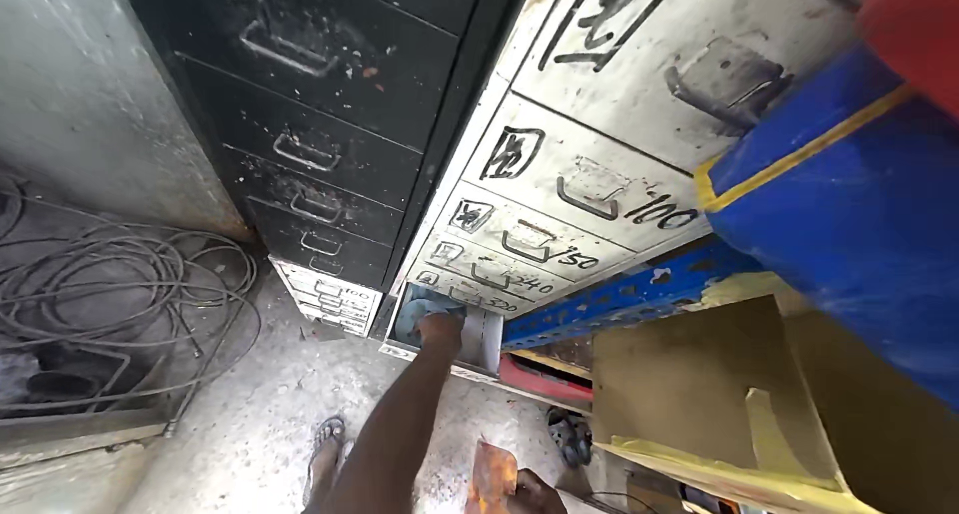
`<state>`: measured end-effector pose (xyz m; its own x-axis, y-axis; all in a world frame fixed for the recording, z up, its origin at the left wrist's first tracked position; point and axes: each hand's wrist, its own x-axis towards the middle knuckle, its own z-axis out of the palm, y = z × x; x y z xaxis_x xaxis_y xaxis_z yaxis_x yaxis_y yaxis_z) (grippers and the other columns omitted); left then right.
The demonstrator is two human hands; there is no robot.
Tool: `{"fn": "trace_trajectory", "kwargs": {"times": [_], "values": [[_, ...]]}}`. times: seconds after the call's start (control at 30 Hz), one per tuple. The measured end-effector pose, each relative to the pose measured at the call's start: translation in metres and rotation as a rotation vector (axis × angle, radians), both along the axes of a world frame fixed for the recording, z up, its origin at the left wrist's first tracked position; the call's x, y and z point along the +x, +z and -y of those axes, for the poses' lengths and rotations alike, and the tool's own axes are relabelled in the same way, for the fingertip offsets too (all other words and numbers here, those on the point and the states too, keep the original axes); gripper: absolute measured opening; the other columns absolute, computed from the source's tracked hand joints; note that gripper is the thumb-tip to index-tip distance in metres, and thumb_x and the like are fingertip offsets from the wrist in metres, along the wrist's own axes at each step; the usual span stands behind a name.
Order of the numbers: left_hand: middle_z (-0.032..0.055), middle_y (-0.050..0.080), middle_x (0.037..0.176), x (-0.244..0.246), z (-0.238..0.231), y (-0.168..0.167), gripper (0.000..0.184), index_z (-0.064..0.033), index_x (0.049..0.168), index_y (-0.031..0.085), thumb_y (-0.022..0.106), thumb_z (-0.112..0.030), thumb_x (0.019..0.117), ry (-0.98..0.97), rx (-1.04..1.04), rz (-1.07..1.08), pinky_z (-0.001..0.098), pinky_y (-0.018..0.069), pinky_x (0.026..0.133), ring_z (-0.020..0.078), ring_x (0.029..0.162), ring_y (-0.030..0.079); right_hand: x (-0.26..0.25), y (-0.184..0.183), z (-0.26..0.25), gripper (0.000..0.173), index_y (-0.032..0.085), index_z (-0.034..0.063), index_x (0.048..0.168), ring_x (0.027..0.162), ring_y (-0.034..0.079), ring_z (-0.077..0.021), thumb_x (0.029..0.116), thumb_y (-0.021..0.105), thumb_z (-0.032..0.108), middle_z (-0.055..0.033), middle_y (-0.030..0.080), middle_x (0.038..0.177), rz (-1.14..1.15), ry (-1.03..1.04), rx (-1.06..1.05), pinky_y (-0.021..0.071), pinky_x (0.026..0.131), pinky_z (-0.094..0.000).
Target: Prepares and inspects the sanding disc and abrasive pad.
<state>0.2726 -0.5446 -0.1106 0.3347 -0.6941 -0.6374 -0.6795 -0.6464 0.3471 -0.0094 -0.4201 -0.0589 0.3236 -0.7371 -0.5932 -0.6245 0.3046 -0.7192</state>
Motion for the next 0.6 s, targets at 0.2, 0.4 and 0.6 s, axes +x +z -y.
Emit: {"fn": "trace_trajectory", "kwargs": {"times": [0.2,0.4,0.6], "values": [[0.0268,0.066,0.118,0.074,-0.034,-0.001,0.036,0.0027,0.12,0.066,0.067,-0.023,0.0944,0.183,-0.279,-0.362,0.0646,0.0514,0.093,0.0427,0.11,0.065,-0.001,-0.003,-0.007,0.01,0.063,0.0005,0.097,0.067,0.062,-0.0124,0.0876,0.067,0.002,-0.005,0.065,0.077,0.003,0.004,0.036,0.0537,0.064,-0.032],[0.0185,0.068,0.108,0.103,-0.128,0.044,0.024,0.0005,0.129,0.056,0.052,-0.007,0.1062,0.625,-0.619,-0.978,0.0458,0.0615,0.079,0.0281,0.089,0.071,0.014,0.015,-0.003,0.012,0.062,0.0012,0.106,0.048,0.048,-0.0079,0.0937,0.06,0.003,-0.0038,0.062,0.072,0.187,-0.115,0.099,0.0415,0.043,-0.0247],[0.0183,0.071,0.105,0.079,-0.216,0.071,0.029,-0.001,0.127,0.06,0.052,-0.003,0.0993,0.657,-0.801,-1.215,0.043,0.0633,0.072,0.0261,0.085,0.073,0.074,0.089,0.018,0.02,0.061,0.0054,0.117,0.044,0.047,-0.0065,0.1003,0.057,0.016,-0.0064,0.066,0.08,0.498,0.003,0.118,0.041,0.038,-0.0214]]}}
